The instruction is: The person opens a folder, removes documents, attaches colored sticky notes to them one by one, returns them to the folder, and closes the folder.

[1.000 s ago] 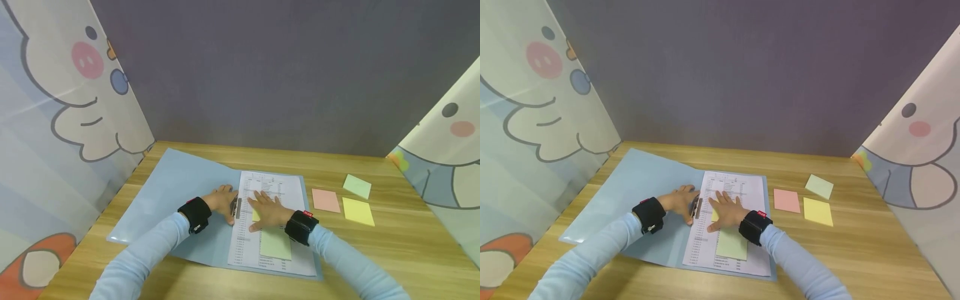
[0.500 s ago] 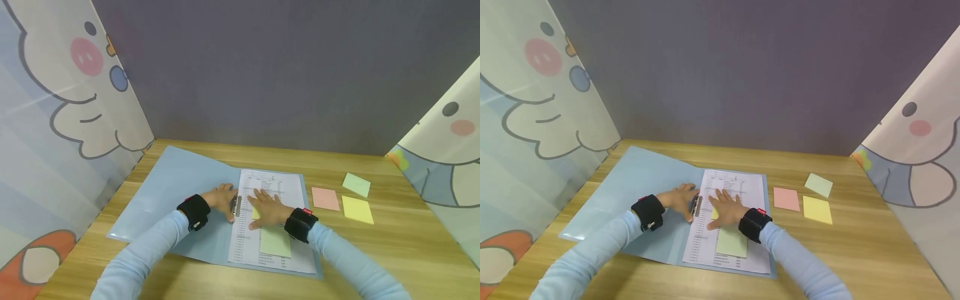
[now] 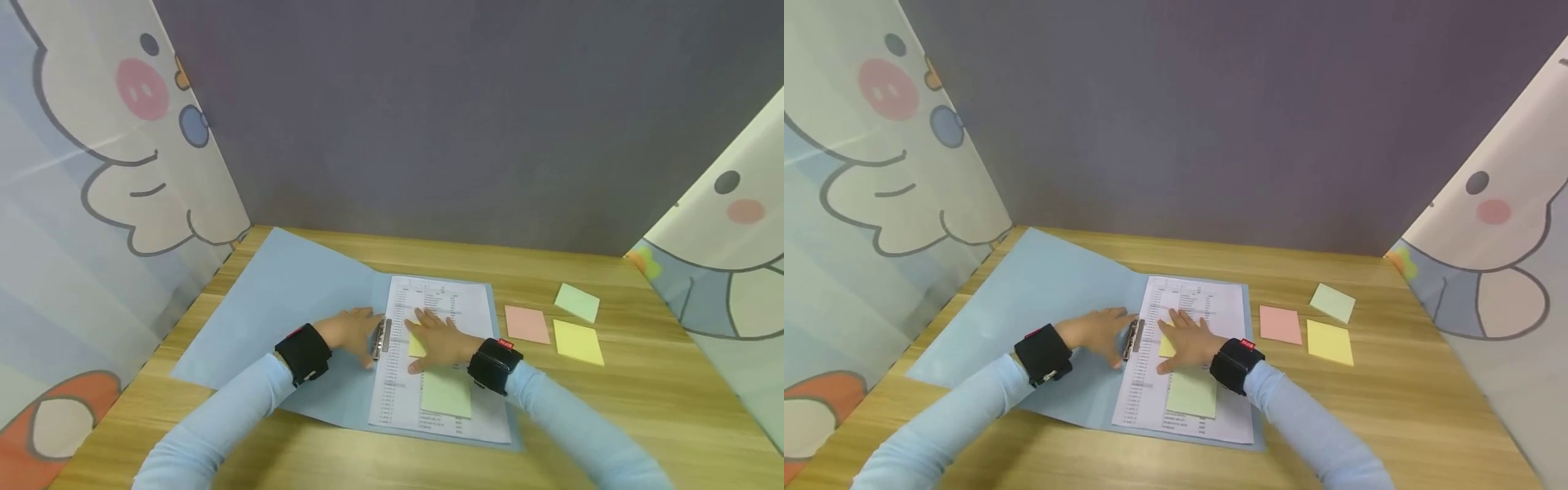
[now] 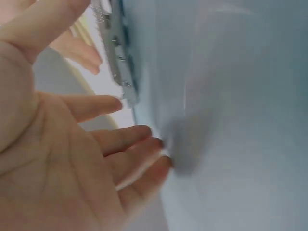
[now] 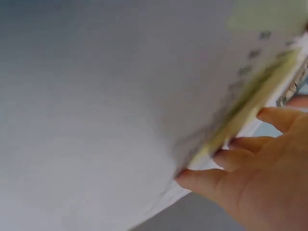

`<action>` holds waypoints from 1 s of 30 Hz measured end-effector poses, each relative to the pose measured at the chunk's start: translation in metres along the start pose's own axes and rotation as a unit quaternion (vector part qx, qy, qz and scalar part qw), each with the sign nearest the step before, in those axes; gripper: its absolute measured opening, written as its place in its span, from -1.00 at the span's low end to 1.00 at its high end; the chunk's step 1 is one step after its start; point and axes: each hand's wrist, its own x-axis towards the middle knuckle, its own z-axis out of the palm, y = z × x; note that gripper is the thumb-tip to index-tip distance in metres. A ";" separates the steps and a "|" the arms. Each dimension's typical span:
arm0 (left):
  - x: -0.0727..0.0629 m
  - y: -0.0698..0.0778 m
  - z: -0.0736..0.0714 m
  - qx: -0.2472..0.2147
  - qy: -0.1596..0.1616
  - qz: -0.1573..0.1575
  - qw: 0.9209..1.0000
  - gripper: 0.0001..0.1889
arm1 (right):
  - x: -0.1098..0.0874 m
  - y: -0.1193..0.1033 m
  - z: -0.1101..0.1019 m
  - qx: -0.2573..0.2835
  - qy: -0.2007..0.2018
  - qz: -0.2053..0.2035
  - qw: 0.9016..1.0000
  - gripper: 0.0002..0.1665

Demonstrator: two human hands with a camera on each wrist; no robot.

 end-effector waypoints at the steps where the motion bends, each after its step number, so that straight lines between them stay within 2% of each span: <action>1: -0.006 -0.002 0.001 -0.001 0.002 -0.001 1.000 0.04 | -0.003 0.002 0.000 0.000 -0.002 -0.001 1.000 0.17; 4: -0.031 -0.007 -0.005 -0.011 0.017 -0.002 1.000 -0.01 | -0.019 0.012 -0.002 0.009 -0.005 -0.002 1.000 0.17; 6: -0.054 -0.013 -0.013 -0.019 0.036 -0.003 0.999 -0.04 | -0.033 0.020 -0.003 0.022 -0.004 -0.004 1.000 0.17; 9: -0.094 -0.024 -0.023 -0.007 0.097 -0.011 0.995 -0.07 | -0.054 0.032 -0.002 0.038 0.005 -0.006 0.999 0.17; 13: -0.142 -0.049 -0.023 0.014 0.187 -0.061 0.980 -0.06 | -0.082 0.047 0.005 0.054 0.017 0.007 0.998 0.15; 16: -0.167 -0.072 -0.015 0.000 0.214 -0.109 0.971 -0.02 | -0.098 0.054 0.010 0.067 0.025 0.017 0.997 0.14; 18: -0.178 -0.088 -0.009 -0.017 0.215 -0.133 0.967 0.03 | -0.104 0.056 0.012 0.073 0.032 0.023 0.997 0.13; 21: -0.185 -0.108 -0.004 -0.050 0.211 -0.143 0.966 0.11 | -0.108 0.057 0.013 0.081 0.042 0.027 0.995 0.12; 25: -0.185 -0.130 -0.006 -0.128 0.196 -0.118 0.965 0.09 | -0.107 0.058 0.013 0.075 0.046 0.030 0.996 0.11; 30: -0.184 -0.152 -0.015 -0.210 0.173 -0.081 0.959 -0.11 | -0.105 0.058 0.014 0.075 0.048 0.026 0.996 0.13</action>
